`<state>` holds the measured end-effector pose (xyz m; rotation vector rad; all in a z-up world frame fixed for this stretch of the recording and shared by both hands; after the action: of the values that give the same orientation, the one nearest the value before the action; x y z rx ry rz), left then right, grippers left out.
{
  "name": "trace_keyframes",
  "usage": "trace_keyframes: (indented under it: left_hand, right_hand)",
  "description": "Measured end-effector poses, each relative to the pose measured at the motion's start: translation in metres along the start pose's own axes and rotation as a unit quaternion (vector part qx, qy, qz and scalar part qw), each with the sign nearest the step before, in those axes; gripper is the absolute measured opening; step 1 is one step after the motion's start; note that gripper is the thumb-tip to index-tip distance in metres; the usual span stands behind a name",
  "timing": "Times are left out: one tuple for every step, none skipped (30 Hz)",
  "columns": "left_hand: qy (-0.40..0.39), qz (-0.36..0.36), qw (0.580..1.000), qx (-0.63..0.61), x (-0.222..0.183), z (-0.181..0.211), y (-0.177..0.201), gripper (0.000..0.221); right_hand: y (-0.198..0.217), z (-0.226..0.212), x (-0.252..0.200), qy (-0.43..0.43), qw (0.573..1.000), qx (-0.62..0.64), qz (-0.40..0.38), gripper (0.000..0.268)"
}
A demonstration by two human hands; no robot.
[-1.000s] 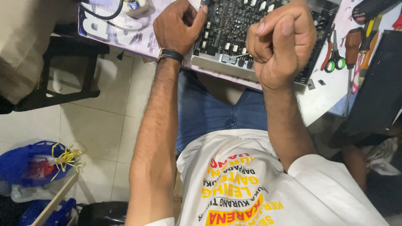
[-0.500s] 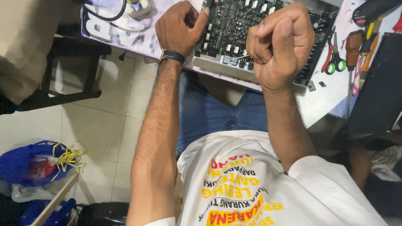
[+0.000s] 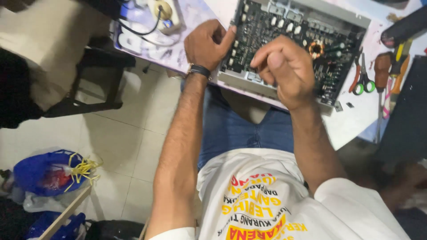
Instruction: Disassembling an electronic device by removing its cover and using a screwdriver and brush to work on internal components.
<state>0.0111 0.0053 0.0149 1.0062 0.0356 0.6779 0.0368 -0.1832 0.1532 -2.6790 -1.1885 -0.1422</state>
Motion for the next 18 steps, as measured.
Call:
trace_keyframes:
  left_hand:
    - [-0.005, 0.016, 1.0, 0.009, -0.001, 0.001, 0.002, 0.037]
    - [0.009, -0.01, 1.0, 0.003, -0.001, 0.001, 0.003, 0.039]
    - [0.021, -0.034, 0.999, -0.006, 0.001, 0.004, 0.0, 0.041]
    - [0.014, -0.016, 1.0, -0.002, 0.0, 0.002, 0.005, 0.041]
    - [0.017, -0.034, 0.999, -0.013, -0.001, 0.0, 0.007, 0.041]
    - [0.019, -0.053, 0.998, -0.023, -0.001, -0.001, 0.009, 0.041]
    - [0.014, -0.04, 0.999, -0.02, 0.0, 0.001, 0.01, 0.041]
    - [0.017, -0.05, 0.998, -0.017, 0.0, 0.002, 0.011, 0.041]
    - [0.024, -0.063, 0.998, -0.013, -0.003, 0.001, 0.012, 0.041]
    - [0.021, -0.052, 0.998, -0.008, -0.002, 0.003, 0.011, 0.041]
    - [0.024, -0.053, 0.998, -0.007, -0.003, 0.002, 0.01, 0.04]
    - [0.028, -0.054, 0.998, -0.006, -0.003, 0.001, 0.009, 0.04]
    - [0.03, -0.045, 0.999, 0.002, -0.003, 0.001, 0.009, 0.04]
    - [0.037, -0.061, 0.997, -0.008, -0.003, 0.0, 0.009, 0.041]
    - [0.045, -0.077, 0.996, -0.02, -0.004, 0.001, 0.007, 0.043]
    - [0.049, -0.07, 0.996, -0.015, -0.005, -0.002, 0.005, 0.043]
    - [0.049, -0.074, 0.996, -0.01, -0.005, -0.004, 0.001, 0.044]
    - [0.049, -0.078, 0.996, -0.005, -0.005, -0.005, -0.003, 0.045]
  right_hand:
    - [-0.002, 0.001, -0.002, 0.015, 1.0, 0.004, -0.009, 0.048]
    - [-0.004, 0.002, -0.004, -0.006, 1.0, -0.012, -0.002, 0.051]
    - [-0.002, 0.002, -0.005, -0.025, 0.999, -0.033, 0.006, 0.055]
    - [-0.003, 0.012, -0.006, -0.007, 0.999, -0.033, -0.003, 0.055]
    - [-0.001, 0.02, -0.007, 0.028, 0.999, 0.0, 0.03, 0.053]
    - [0.002, 0.029, -0.007, 0.064, 0.995, 0.035, 0.062, 0.053]
    - [0.0, 0.029, -0.007, 0.077, 0.995, 0.037, 0.055, 0.053]
    - [-0.001, 0.03, -0.007, 0.083, 0.993, 0.062, 0.063, 0.053]
    - [-0.003, 0.031, -0.008, 0.086, 0.99, 0.089, 0.071, 0.056]
    - [-0.003, 0.03, -0.007, 0.095, 0.989, 0.093, 0.064, 0.056]
    - [-0.004, 0.03, -0.006, 0.099, 0.986, 0.12, 0.061, 0.059]
    - [-0.005, 0.031, -0.005, 0.103, 0.982, 0.148, 0.057, 0.062]
    - [-0.003, 0.033, -0.004, 0.107, 0.981, 0.155, 0.048, 0.062]
    - [-0.002, 0.035, -0.003, 0.104, 0.981, 0.158, 0.039, 0.062]
    - [0.0, 0.037, -0.003, 0.099, 0.982, 0.161, 0.03, 0.063]
    - [-0.002, 0.034, -0.001, 0.101, 0.981, 0.166, 0.021, 0.063]
    - [-0.003, 0.031, 0.0, 0.086, 0.984, 0.159, 0.001, 0.063]
    - [-0.003, 0.028, 0.002, 0.07, 0.986, 0.151, -0.018, 0.063]
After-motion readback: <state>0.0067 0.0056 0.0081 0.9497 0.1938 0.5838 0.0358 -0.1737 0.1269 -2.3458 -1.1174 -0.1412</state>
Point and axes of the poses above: each hand's wrist, its own x-axis towards the middle knuckle, its own y-axis out of the back of the hand, z = x × y, the point moved 1 cm from there along x, towards the middle knuckle, and after that the axes turned 14 degrees about x, right-handed, at the moved point
